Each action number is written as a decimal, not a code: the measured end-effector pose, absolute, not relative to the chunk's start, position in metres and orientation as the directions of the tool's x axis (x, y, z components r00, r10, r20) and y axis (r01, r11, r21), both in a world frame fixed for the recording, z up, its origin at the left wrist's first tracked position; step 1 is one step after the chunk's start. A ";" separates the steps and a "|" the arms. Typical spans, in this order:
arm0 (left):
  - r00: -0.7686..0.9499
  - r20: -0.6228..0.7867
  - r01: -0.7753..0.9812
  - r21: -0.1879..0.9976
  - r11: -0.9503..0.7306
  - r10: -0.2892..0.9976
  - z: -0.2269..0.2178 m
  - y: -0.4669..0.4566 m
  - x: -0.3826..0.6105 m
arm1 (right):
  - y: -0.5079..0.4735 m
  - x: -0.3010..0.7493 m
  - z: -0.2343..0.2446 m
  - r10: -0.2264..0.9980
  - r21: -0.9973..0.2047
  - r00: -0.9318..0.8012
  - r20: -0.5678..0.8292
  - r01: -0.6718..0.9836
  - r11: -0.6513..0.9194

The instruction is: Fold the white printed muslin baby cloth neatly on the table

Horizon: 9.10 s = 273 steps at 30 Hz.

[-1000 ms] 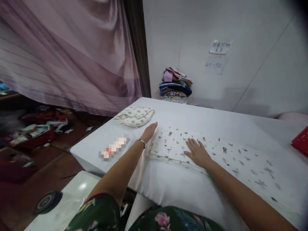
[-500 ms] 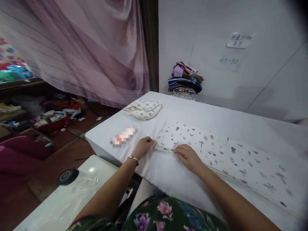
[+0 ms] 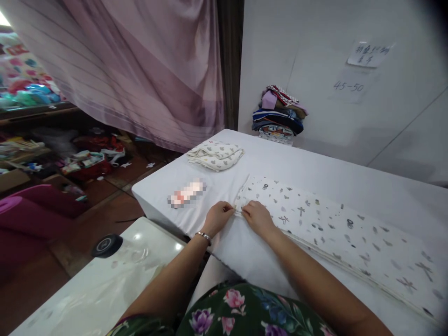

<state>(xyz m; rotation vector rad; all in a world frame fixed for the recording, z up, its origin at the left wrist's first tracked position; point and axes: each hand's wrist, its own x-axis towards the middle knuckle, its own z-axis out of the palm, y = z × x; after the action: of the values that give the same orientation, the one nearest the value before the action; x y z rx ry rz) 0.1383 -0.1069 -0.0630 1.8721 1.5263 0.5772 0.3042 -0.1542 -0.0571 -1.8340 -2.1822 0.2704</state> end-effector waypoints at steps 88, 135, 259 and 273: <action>0.193 -0.120 0.601 0.799 -0.021 0.974 -0.063 -0.105 0.140 | -0.148 0.282 -0.059 0.987 -0.236 -0.127 0.103 0.960 0.148; 0.176 -0.160 0.523 0.851 0.046 0.971 -0.064 -0.100 0.142 | -0.151 0.284 -0.050 0.982 -0.255 -0.132 0.139 0.953 0.164; 0.383 -0.359 0.344 0.911 0.229 0.851 -0.047 -0.097 0.148 | -0.234 0.368 -0.081 0.914 -0.349 -0.075 0.398 0.909 0.227; 0.294 -0.331 0.417 0.889 0.192 0.896 -0.051 -0.094 0.156 | -0.270 0.404 -0.085 0.915 -0.296 -0.024 0.403 0.943 0.155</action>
<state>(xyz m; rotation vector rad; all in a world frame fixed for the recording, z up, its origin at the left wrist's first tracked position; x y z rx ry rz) 0.1558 -0.0944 -0.0505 1.4157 1.3094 0.5272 0.4044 -0.2696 -0.0848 -1.7615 -1.9392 -0.0729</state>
